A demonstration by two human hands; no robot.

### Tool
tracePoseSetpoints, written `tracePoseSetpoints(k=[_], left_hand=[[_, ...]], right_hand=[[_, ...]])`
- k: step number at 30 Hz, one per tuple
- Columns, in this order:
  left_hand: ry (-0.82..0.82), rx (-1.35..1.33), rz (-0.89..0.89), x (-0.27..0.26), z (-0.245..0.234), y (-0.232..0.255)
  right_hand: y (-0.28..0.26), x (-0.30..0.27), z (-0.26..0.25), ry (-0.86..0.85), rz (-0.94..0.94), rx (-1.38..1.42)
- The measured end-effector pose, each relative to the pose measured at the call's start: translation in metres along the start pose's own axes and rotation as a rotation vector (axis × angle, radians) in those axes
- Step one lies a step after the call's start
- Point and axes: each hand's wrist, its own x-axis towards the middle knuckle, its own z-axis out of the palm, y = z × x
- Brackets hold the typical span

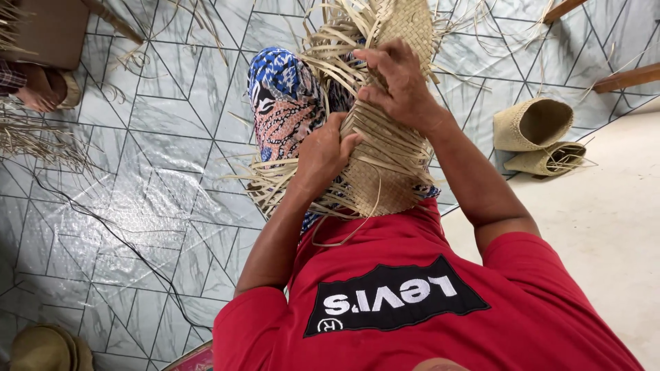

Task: Weaving thin strips of dried plant material together to create a structured object like a basket or hat.

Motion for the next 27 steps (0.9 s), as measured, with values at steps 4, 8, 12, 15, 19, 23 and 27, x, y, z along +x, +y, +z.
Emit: tracePoseSetpoints(k=[4,8,12,15,19,23,27], left_hand=[[-0.039,-0.037,-0.072,-0.028,-0.012,-0.011],[-0.056,-0.206,-0.127,-0.072,-0.046,-0.044],[0.03,-0.402,-0.235,-0.125,-0.099,-0.104],[0.201,-0.518,-0.446,-0.161,-0.125,-0.144],[0.246,-0.292,-0.692,-0.168,-0.137,-0.199],[0.498,0.35,-0.462,-0.129,-0.125,-0.166],[0.721,0.002,0.268,-0.065,-0.079,-0.066]], right_hand=[[0.007,-0.011,0.007,0.078,0.039,0.047],[0.006,-0.015,-0.002,0.103,0.141,0.405],[0.011,-0.018,-0.002,0.119,0.212,0.613],[0.01,-0.016,-0.006,0.135,0.237,0.73],[0.011,-0.014,-0.005,0.142,0.236,0.764],[0.006,-0.008,-0.008,0.156,0.301,0.836],[-0.003,-0.005,-0.007,0.142,0.36,0.7]])
